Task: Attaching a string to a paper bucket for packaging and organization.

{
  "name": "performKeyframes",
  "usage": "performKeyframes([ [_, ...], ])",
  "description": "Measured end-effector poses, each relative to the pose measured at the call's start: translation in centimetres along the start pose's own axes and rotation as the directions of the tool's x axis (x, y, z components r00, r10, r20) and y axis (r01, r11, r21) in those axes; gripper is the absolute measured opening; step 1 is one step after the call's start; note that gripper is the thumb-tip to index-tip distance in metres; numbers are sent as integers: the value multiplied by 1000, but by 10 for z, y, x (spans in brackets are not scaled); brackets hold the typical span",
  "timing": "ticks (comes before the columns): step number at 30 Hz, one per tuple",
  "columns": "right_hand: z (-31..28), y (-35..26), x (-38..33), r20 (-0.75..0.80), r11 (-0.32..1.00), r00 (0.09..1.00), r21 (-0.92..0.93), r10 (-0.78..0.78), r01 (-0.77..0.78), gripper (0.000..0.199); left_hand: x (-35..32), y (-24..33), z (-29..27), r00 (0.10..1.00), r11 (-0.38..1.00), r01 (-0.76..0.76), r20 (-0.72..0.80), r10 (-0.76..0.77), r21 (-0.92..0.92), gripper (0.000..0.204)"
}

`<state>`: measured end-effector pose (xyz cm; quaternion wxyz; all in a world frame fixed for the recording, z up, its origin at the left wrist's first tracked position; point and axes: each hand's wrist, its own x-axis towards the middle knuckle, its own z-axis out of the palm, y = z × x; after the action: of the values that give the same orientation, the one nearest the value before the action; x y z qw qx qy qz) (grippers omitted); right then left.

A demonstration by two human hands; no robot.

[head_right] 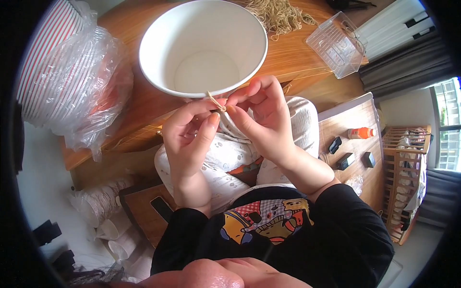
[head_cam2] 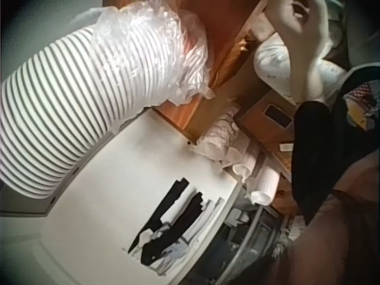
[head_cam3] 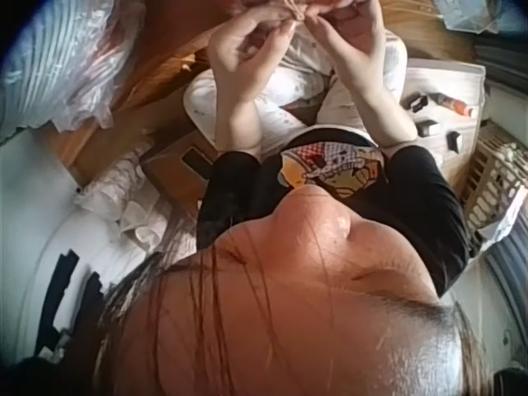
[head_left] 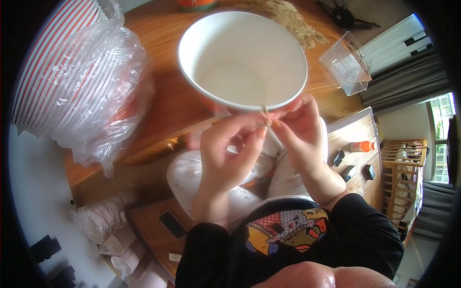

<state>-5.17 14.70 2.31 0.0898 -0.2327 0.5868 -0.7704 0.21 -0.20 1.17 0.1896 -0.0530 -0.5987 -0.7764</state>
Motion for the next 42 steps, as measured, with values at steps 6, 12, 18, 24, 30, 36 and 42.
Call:
performKeyframes([
  [6,-4,5,5,-3,986,999,156,54,-53,30,5,-7,4,997,995,-70,-7,70,73,15],
  [12,-2,2,4,42,989,998,139,44,-50,30,6,-10,7,987,984,-123,-90,135,126,12],
  [18,0,7,3,1,998,1000,56,4,-4,31,9,-12,6,980,970,-187,-44,195,154,10],
  [24,-2,14,1,-46,989,993,-104,-109,103,32,11,-12,6,974,933,-211,-23,227,292,8],
  [30,-6,15,3,-66,993,994,-95,-83,77,33,14,-22,1,961,910,-256,-12,275,327,8],
  [36,-5,12,2,-78,995,995,-77,-68,62,33,14,-24,-1,960,918,-271,19,278,291,11],
  [42,-5,4,-3,-7,993,995,-69,-96,95,34,7,-11,3,998,1000,3,-68,-4,-15,12],
])
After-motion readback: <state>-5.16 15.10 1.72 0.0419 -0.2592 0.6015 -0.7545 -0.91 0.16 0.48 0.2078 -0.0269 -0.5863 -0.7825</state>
